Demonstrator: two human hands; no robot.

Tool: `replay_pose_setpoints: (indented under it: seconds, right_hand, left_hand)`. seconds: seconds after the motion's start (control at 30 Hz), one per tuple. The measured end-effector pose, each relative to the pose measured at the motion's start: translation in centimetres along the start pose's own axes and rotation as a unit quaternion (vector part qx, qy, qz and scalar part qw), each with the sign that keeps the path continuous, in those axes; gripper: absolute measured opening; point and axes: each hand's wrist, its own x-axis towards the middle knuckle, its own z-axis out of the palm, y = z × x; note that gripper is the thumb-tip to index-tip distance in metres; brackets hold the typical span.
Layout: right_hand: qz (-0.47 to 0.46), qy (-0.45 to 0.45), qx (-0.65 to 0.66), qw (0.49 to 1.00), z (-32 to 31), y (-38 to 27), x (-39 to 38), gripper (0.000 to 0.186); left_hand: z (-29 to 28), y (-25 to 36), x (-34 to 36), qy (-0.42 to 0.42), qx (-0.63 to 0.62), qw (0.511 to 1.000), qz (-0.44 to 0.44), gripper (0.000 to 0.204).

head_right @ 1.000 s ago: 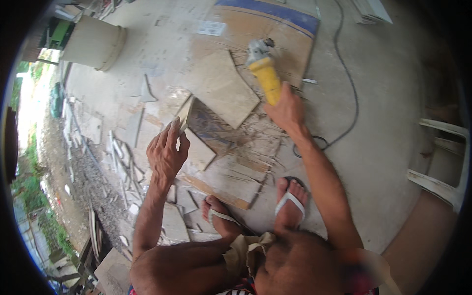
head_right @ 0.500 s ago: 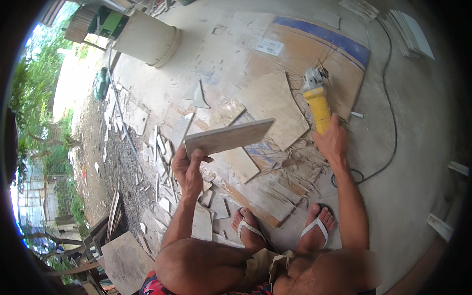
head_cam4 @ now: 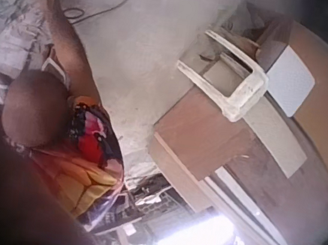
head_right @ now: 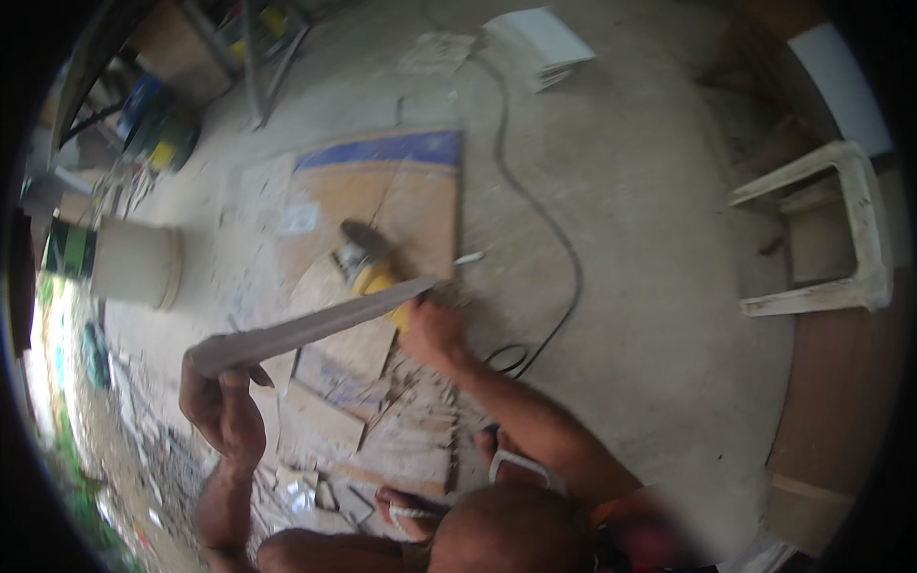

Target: The person uses a handheld angle grinder to cut rectangular ceramic tiles on a cluttered floor. They repeatedly position the tile, cut along marked lines, and set the cut pieces aside.

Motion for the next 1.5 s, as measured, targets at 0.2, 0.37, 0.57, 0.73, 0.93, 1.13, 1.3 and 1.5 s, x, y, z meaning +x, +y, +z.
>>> replay_pose_setpoints:
  seconds: [0.2,0.37,0.57,0.73,0.93,1.13,1.3,1.5]
  right_hand:
    - [0.009,0.005,-0.019,1.000,-1.7,-0.3,-0.9,0.066]
    - [-0.052,0.075,-0.050,0.995,-0.7,-2.7,-0.7,0.051]
    - [-0.065,0.084,-0.044,0.993,1.5,-1.5,-0.2,0.042]
    - [-0.091,0.143,0.168,0.971,8.9,1.6,0.0,0.023]
    - [-0.070,0.261,0.463,0.844,8.3,1.0,0.0,0.009]
    - [-0.176,0.137,-0.057,0.973,4.8,2.4,-0.5,0.024]
    - [0.042,-0.068,0.033,0.996,0.7,-0.3,0.9,0.056]
    - [0.035,0.005,-0.014,0.999,-0.2,-1.3,0.9,0.066]
  left_hand:
    - [17.8,-1.8,16.3,-0.019,0.069,0.996,0.048,0.024]
    - [30.4,-7.3,28.4,0.058,0.191,0.961,0.193,0.027]
    - [41.8,-14.5,35.8,0.055,0.339,0.864,0.369,0.031]
    - [48.6,-17.1,35.2,-0.043,0.482,0.821,0.303,0.037]
    - [50.4,-19.2,36.9,-0.186,0.549,0.794,0.185,0.090]
    - [47.9,-12.1,37.9,-0.177,0.565,0.805,0.023,0.124]
    - [38.4,-8.8,34.7,-0.103,0.245,0.917,0.299,0.090]
    - [10.5,-8.3,29.3,0.016,0.320,0.903,0.287,0.058]
